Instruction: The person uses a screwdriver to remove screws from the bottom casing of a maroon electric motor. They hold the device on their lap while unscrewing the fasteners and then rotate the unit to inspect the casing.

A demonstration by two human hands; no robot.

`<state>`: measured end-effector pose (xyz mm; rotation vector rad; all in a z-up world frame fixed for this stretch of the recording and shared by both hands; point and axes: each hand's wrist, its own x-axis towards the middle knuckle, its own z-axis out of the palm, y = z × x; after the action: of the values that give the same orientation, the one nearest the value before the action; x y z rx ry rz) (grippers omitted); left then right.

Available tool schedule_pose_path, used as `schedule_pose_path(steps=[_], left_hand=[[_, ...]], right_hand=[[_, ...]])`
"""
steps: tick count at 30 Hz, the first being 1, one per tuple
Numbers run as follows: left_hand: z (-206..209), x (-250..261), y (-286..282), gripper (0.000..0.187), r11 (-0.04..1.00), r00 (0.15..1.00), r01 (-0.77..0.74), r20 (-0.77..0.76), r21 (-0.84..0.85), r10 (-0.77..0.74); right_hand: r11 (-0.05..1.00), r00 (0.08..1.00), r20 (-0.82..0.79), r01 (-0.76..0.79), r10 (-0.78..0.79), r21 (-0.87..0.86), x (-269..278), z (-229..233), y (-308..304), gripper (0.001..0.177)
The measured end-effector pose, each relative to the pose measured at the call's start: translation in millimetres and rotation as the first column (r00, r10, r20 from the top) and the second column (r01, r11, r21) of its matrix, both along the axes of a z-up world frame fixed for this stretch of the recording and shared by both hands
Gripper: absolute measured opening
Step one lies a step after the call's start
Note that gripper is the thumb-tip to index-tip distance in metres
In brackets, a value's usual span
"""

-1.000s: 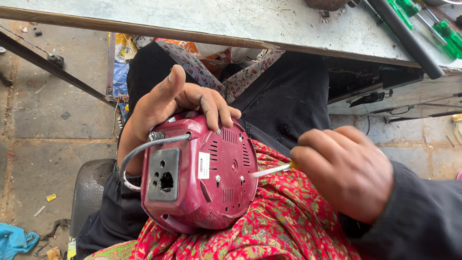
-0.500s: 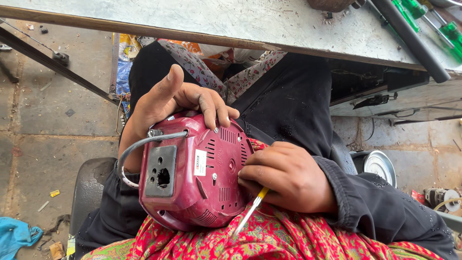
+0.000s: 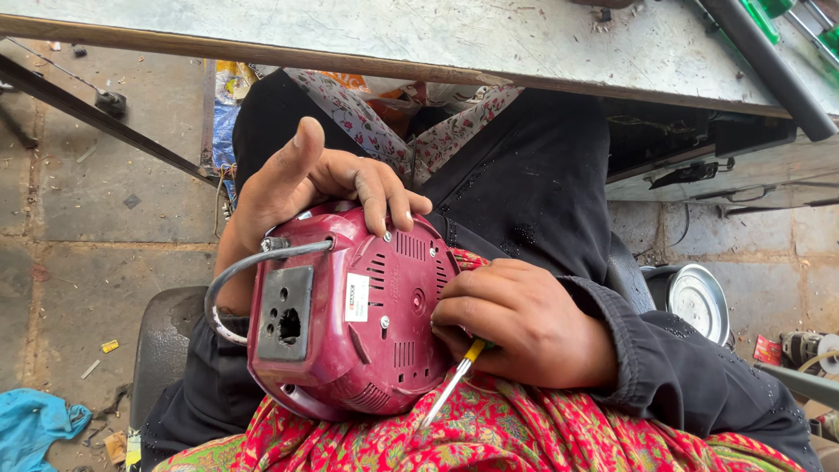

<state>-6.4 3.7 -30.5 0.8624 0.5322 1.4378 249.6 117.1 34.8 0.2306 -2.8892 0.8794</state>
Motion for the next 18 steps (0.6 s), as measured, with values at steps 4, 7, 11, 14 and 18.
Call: schedule_pose_path(steps=[4, 7, 11, 14, 18], left_hand=[[1.7, 0.4, 0.2, 0.088, 1.0, 1.0, -0.003, 0.009, -0.021, 0.004], [2.6, 0.1, -1.8, 0.087, 0.999, 0.999, 0.002, 0.042, -0.051, 0.0], [-1.6, -0.7, 1.1, 0.089, 1.0, 1.0, 0.012, 0.023, -0.001, -0.012], [-4.2, 0.3, 0.9, 0.09, 1.0, 1.0, 0.011, 0.002, 0.028, -0.011], [-7.1, 1.3, 1.0, 0.092, 1.0, 1.0, -0.003, -0.008, 0.008, 0.003]], right_hand=[[0.997, 0.997, -0.043, -0.068, 0.067, -0.03, -1.0, 4.5, 2.0, 0.034], [0.999, 1.0, -0.021, 0.021, -0.021, -0.027, -0.1, 2.7, -1.2, 0.029], [0.999, 0.999, -0.008, 0.053, -0.053, -0.007, 1.2, -2.3, -3.8, 0.025], [0.999, 0.998, -0.033, -0.045, 0.045, 0.002, 0.6, -0.9, 1.1, 0.028], [0.968, 0.968, -0.073, -0.234, 0.241, 0.089, -5.6, 1.1, 14.7, 0.041]])
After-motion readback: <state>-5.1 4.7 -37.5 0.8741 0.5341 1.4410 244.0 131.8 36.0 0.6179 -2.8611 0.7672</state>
